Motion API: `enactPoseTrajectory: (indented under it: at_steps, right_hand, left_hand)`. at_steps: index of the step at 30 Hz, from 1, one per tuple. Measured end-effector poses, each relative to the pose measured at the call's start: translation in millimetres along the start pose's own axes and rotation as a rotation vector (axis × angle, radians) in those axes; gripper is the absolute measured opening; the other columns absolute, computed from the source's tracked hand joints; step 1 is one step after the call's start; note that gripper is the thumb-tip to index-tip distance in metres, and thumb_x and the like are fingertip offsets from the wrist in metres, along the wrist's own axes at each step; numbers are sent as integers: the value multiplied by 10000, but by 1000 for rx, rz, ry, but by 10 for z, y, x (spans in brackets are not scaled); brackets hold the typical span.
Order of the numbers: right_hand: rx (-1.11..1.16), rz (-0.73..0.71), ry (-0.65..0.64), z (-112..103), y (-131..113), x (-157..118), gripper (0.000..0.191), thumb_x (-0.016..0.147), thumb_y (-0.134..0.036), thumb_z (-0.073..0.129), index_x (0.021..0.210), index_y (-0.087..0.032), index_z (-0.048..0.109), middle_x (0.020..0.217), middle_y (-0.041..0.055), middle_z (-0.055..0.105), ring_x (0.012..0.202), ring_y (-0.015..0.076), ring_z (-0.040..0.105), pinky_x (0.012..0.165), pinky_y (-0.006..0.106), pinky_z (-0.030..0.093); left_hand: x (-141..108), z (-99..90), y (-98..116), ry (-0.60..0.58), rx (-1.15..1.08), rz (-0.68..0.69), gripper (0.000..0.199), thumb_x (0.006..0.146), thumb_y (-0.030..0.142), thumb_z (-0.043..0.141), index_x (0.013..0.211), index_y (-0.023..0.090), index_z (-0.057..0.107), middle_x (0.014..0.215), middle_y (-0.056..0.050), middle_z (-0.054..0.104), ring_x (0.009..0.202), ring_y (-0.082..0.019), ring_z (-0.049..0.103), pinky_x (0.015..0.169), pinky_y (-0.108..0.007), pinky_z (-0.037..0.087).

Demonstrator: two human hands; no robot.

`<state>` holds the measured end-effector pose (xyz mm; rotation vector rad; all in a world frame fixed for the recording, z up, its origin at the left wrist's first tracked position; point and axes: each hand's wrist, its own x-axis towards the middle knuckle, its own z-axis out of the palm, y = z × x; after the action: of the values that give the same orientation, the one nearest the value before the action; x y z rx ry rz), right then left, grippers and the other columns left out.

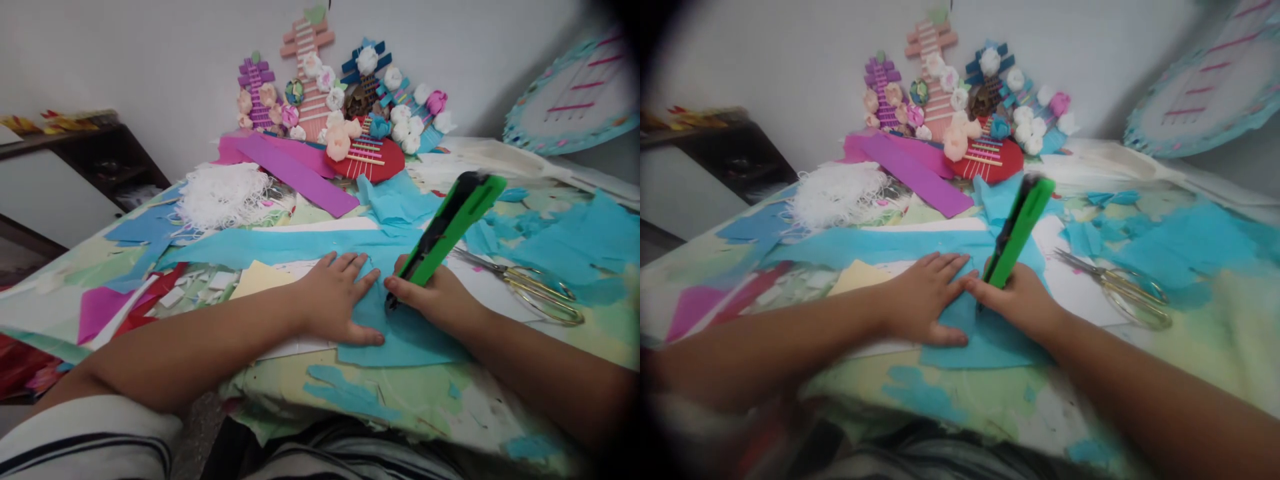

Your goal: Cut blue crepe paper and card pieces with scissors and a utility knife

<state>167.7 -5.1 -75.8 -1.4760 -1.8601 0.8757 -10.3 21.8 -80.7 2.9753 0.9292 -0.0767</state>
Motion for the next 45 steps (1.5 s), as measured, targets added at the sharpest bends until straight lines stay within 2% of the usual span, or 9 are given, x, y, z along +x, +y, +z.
enactPoseTrajectory:
  at_steps: [7, 13, 18, 23, 28, 34, 40, 42, 45]
  right_hand:
    - [-6, -26, -46, 19, -9, -10, 266, 701, -390, 500, 564, -167, 450, 506, -26, 473, 510, 91, 432, 479, 219, 340]
    - [-133, 1, 5, 62, -31, -61, 263, 708, -387, 478, 559, -175, 433, 499, -22, 475, 499, 97, 434, 469, 227, 320]
    - [-227, -68, 34, 94, -55, -107, 255, 694, -380, 493, 558, -182, 408, 485, -34, 451, 468, 84, 393, 449, 222, 291]
    - [-131, -12, -41, 55, -42, -31, 281, 711, -405, 480, 556, -176, 426, 505, -27, 459, 500, 92, 419, 468, 220, 320]
    - [-42, 60, -14, 2, -13, -22, 337, 727, -459, 446, 549, -173, 437, 491, -23, 453, 504, 99, 430, 471, 221, 333]
    - [-140, 30, -61, 33, -50, -46, 290, 718, -410, 462, 551, -174, 449, 506, -18, 487, 513, 104, 452, 472, 226, 332]
    - [-249, -80, 2, 98, -67, -125, 224, 683, -345, 493, 546, -179, 427, 485, -29, 461, 472, 87, 402, 444, 225, 292]
    - [-225, -83, -8, 104, -55, -124, 222, 691, -347, 489, 558, -181, 424, 490, -31, 452, 481, 88, 402, 453, 223, 301]
    - [-114, -8, -26, 79, -34, -91, 272, 723, -389, 458, 555, -181, 411, 490, -31, 423, 490, 91, 404, 454, 215, 319]
  left_hand:
    - [-5, 13, -11, 11, 11, 7, 919, 658, 756, 260, 1328, 127, 229, 1374, -214, 173, 1247, -353, 167, 961, -521, 132]
    - [-4, 24, -14, 17, 2, 11, 922, 660, 757, 246, 1327, 120, 233, 1372, -222, 171, 1251, -351, 156, 962, -525, 131]
    - [-2, 13, -13, 24, -8, 12, 905, 661, 742, 292, 1319, 123, 249, 1366, -220, 194, 1241, -355, 187, 962, -524, 137]
    - [-7, 9, -21, 9, -11, 15, 923, 659, 749, 282, 1329, 116, 225, 1374, -217, 172, 1246, -360, 166, 964, -527, 129]
    - [-2, 13, -21, 14, 3, 14, 917, 661, 757, 252, 1325, 125, 232, 1377, -214, 163, 1245, -359, 170, 962, -524, 126]
    - [5, 21, -14, 15, -6, 8, 923, 653, 756, 267, 1323, 122, 236, 1377, -211, 167, 1252, -345, 158, 961, -523, 129]
    - [0, 13, -9, 27, 3, 13, 891, 666, 730, 300, 1310, 115, 267, 1369, -214, 191, 1237, -354, 193, 956, -520, 150]
    - [-2, 10, -10, 29, 10, 10, 882, 668, 725, 304, 1307, 119, 271, 1369, -210, 197, 1237, -352, 196, 955, -517, 153]
    - [-5, 13, -15, 21, 8, 10, 906, 660, 748, 267, 1318, 125, 246, 1372, -211, 184, 1245, -346, 179, 956, -521, 143]
